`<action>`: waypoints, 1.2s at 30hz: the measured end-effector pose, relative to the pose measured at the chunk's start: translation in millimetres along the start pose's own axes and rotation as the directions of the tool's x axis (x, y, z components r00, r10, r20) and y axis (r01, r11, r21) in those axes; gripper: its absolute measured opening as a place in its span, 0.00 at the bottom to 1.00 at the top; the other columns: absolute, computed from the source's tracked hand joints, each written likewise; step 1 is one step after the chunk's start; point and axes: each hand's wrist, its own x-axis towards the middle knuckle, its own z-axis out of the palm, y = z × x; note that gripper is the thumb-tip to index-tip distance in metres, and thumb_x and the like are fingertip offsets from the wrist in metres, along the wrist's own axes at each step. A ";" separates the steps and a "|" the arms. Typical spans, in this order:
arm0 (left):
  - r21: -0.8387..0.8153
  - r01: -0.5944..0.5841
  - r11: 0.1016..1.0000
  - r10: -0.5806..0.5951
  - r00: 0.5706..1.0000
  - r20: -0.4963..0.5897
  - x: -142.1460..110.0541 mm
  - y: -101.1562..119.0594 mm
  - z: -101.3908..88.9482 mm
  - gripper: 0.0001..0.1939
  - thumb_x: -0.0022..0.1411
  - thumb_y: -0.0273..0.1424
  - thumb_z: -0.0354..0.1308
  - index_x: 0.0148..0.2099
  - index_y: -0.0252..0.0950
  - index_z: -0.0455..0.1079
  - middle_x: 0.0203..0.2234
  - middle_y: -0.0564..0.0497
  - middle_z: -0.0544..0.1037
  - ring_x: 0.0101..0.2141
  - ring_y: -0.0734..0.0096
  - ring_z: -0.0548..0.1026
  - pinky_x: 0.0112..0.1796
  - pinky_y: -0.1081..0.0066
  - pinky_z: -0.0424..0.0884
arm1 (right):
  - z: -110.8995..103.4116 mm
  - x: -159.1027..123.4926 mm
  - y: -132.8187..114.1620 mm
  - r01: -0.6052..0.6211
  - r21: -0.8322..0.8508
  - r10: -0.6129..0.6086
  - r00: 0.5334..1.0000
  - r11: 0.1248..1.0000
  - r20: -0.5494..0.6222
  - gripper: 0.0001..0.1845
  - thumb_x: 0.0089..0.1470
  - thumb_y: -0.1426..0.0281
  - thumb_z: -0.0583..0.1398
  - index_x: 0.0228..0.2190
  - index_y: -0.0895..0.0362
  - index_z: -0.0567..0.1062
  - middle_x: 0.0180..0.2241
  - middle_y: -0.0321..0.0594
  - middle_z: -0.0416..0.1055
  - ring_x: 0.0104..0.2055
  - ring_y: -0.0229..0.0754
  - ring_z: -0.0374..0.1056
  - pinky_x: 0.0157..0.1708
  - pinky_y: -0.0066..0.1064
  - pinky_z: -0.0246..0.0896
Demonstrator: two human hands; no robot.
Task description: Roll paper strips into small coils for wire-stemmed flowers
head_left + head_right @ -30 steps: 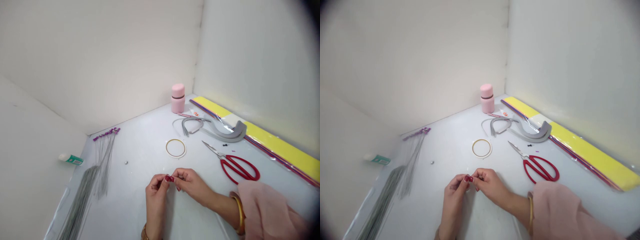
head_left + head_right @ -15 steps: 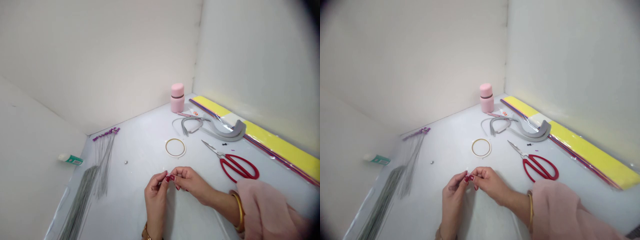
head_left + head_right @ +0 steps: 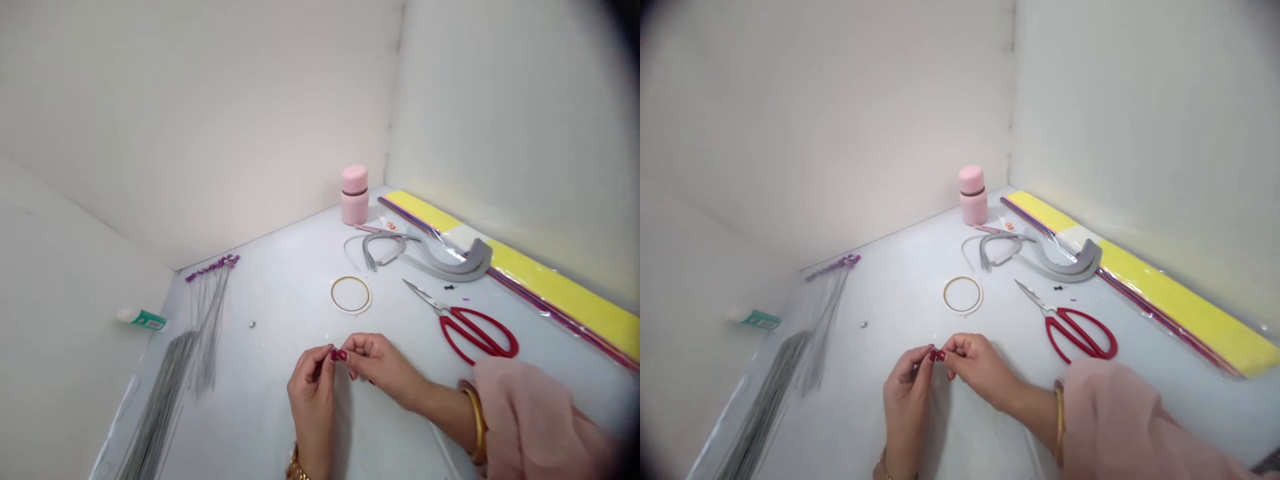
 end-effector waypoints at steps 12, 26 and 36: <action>0.145 -0.237 0.961 0.220 0.967 0.125 -1.2 2.7 -0.5 0.10 0.57 0.27 0.51 0.38 0.38 0.73 0.36 0.44 0.73 0.39 0.64 0.71 0.40 0.65 0.67 | 0.7 -1.7 1.0 -0.013 0.116 0.015 1.000 0.993 -0.013 0.16 0.46 0.58 0.59 0.23 0.60 0.68 0.16 0.30 0.62 0.15 0.27 0.46 0.16 0.22 0.39; -0.075 0.090 0.993 -0.086 0.994 0.060 -0.8 1.3 3.0 0.08 0.56 0.32 0.54 0.33 0.34 0.72 0.31 0.47 0.76 0.34 0.68 0.72 0.37 0.70 0.67 | 0.4 -2.4 2.4 0.062 -0.066 -0.065 0.997 0.996 -0.035 0.14 0.47 0.61 0.59 0.21 0.60 0.69 0.17 0.32 0.63 0.17 0.29 0.50 0.15 0.22 0.43; 0.136 -0.107 0.985 0.108 0.994 0.004 -2.6 4.9 3.0 0.07 0.56 0.30 0.53 0.33 0.36 0.72 0.30 0.47 0.75 0.33 0.67 0.72 0.35 0.68 0.67 | 3.8 -0.3 5.7 0.018 -0.019 -0.019 0.999 1.000 -0.036 0.13 0.45 0.61 0.59 0.21 0.59 0.67 0.17 0.32 0.65 0.14 0.28 0.52 0.14 0.22 0.48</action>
